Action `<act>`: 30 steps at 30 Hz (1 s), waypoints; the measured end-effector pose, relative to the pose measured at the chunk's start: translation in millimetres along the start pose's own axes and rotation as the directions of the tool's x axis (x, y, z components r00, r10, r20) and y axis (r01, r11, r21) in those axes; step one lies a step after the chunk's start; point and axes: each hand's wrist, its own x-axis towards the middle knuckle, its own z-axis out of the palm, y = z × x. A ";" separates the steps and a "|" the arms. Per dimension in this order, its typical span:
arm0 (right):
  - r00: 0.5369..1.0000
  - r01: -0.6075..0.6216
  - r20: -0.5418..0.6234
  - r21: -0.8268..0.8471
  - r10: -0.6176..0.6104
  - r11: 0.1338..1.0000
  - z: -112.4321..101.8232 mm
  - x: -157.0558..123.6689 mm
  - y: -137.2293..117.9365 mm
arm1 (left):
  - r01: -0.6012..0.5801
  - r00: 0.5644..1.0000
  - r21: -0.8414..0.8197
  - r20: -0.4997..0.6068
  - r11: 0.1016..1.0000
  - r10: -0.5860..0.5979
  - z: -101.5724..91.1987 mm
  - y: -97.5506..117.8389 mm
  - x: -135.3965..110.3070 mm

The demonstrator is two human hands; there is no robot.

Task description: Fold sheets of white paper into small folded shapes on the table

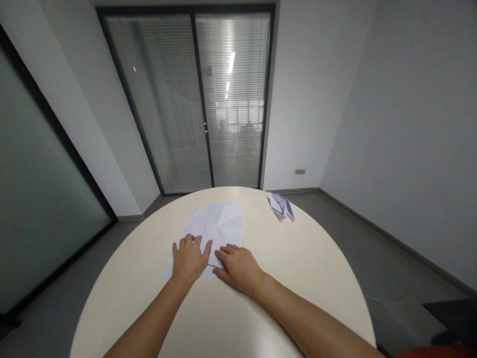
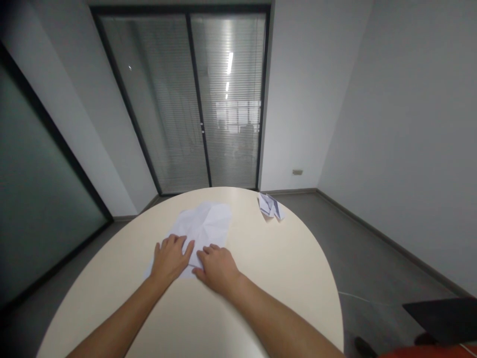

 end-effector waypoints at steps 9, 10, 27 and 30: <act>0.975 0.220 0.037 -0.033 -0.218 0.975 2.6 1.9 5.4 | 0.206 0.973 -0.004 0.111 0.979 -0.204 -3.0 -6.3 -1.6; 0.966 0.256 0.048 -0.039 -0.254 0.966 4.2 2.3 6.5 | 0.205 0.972 -0.022 0.119 0.979 -0.201 -2.5 -9.2 0.5; 0.923 0.384 -0.052 0.150 -0.381 0.911 6.1 -0.1 34.8 | 0.064 0.991 0.110 0.112 0.992 -0.076 16.9 -28.9 6.8; 0.973 0.018 -0.232 0.048 -0.007 0.999 -6.8 1.6 65.2 | 0.028 0.990 0.163 0.131 0.986 -0.050 17.2 -26.7 4.6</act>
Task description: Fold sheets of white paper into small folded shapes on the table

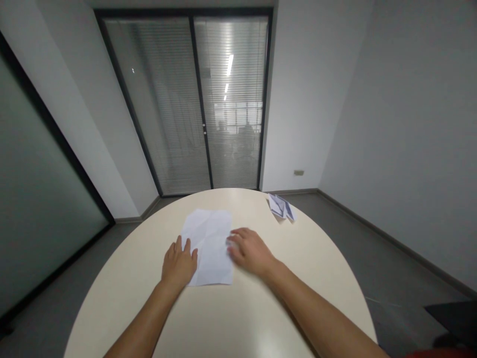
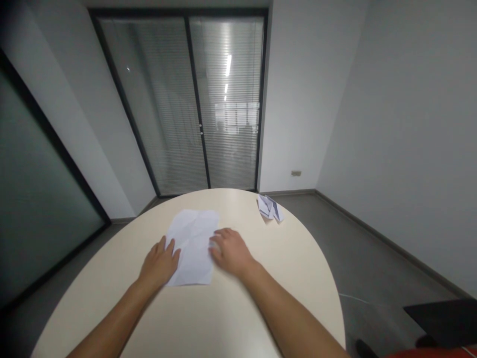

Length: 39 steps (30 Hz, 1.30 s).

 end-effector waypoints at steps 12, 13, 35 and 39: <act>0.672 -0.739 -0.344 -0.242 0.656 0.629 -13.0 -17.3 98.7 | -0.061 0.972 -0.176 -0.233 0.983 0.019 -11.9 7.7 -2.8; 0.680 -0.729 -0.342 -0.219 0.648 0.648 -14.5 -16.3 97.0 | -0.085 0.966 -0.230 -0.257 0.969 0.023 -11.4 8.5 -2.2; 0.910 -0.205 -0.203 0.539 0.362 0.817 0.5 4.4 13.0 | -0.039 0.989 -0.978 -0.067 0.205 -0.131 -31.0 22.6 4.5; 0.905 -0.195 -0.235 0.514 0.356 0.836 -4.6 1.9 20.6 | 0.124 0.980 -0.992 0.122 0.007 -0.155 -35.4 26.2 4.1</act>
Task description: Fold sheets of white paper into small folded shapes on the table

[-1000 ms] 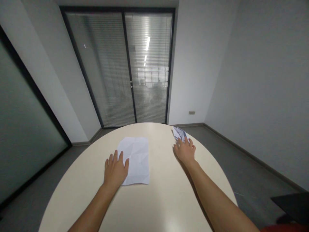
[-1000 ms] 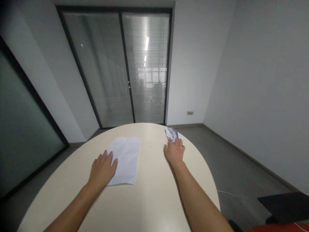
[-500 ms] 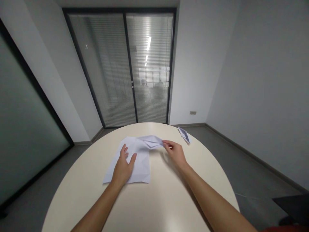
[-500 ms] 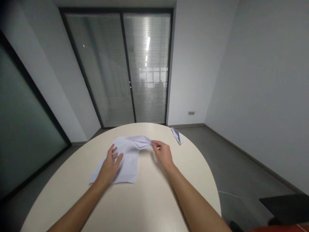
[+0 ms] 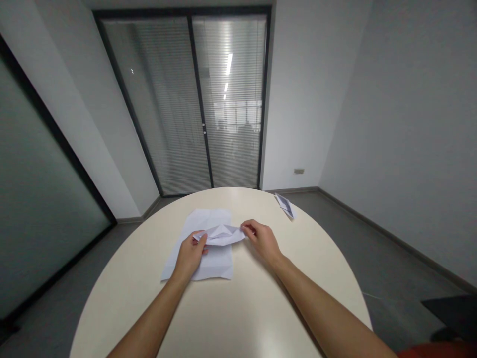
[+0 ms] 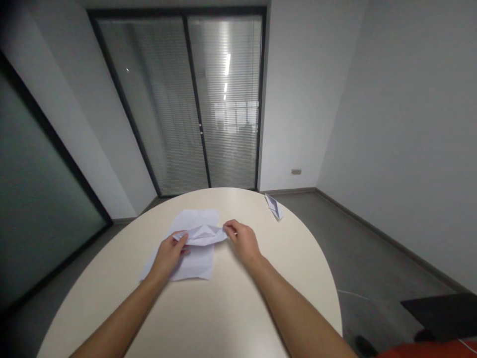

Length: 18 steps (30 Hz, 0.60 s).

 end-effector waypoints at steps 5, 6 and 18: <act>0.999 -0.039 0.018 0.311 0.035 0.950 7.3 -1.4 -0.9 | 0.222 0.971 -0.335 -0.007 0.916 -0.238 -0.1 1.6 1.2; 0.999 -0.033 0.027 0.371 0.024 0.928 8.8 -1.9 -2.4 | 0.236 0.965 -0.380 -0.019 0.895 -0.263 -0.7 2.3 1.6; 0.989 -0.114 0.146 0.602 0.032 0.790 6.0 -7.8 -31.5 | 0.298 0.945 -0.554 0.058 0.777 -0.321 -0.7 8.4 -1.0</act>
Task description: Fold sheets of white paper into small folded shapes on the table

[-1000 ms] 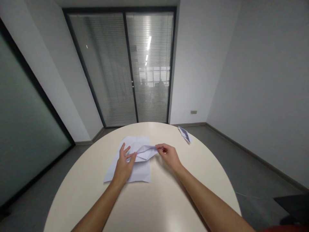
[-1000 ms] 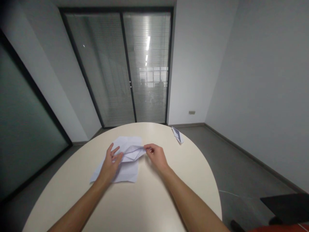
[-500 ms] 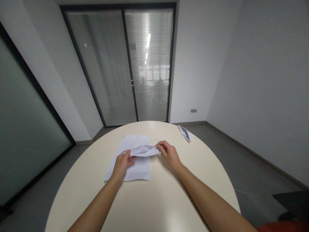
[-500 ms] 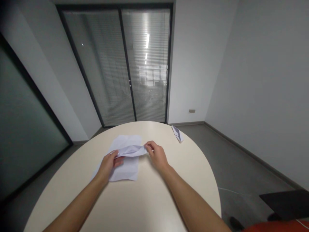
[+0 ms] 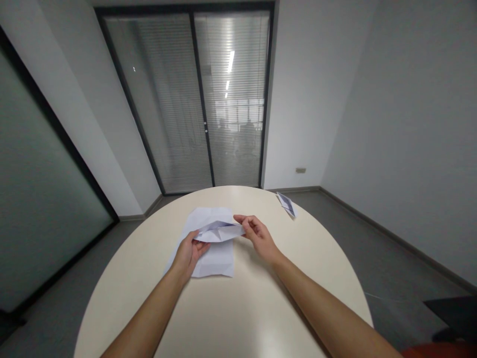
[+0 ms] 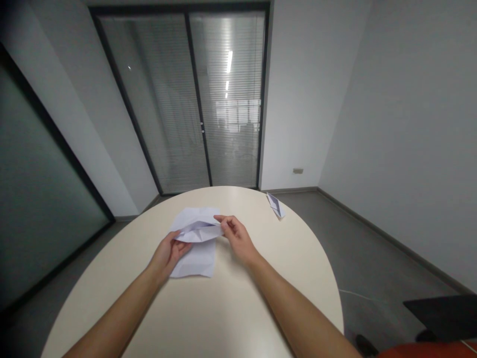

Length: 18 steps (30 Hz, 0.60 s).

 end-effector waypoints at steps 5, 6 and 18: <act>0.992 -0.065 0.109 0.093 0.055 0.994 -1.9 -0.6 -7.4 | 0.071 0.997 -0.031 0.021 0.997 -0.071 0.2 7.0 -2.2; 0.990 -0.081 0.125 0.116 0.066 0.990 -2.7 -0.7 -8.1 | 0.089 0.995 -0.036 0.045 0.995 -0.088 0.1 8.7 -2.9; 0.986 -0.087 0.156 0.189 0.057 0.978 -13.4 1.8 -24.6 | 0.122 0.988 -0.052 0.103 0.991 -0.116 2.5 10.3 -5.9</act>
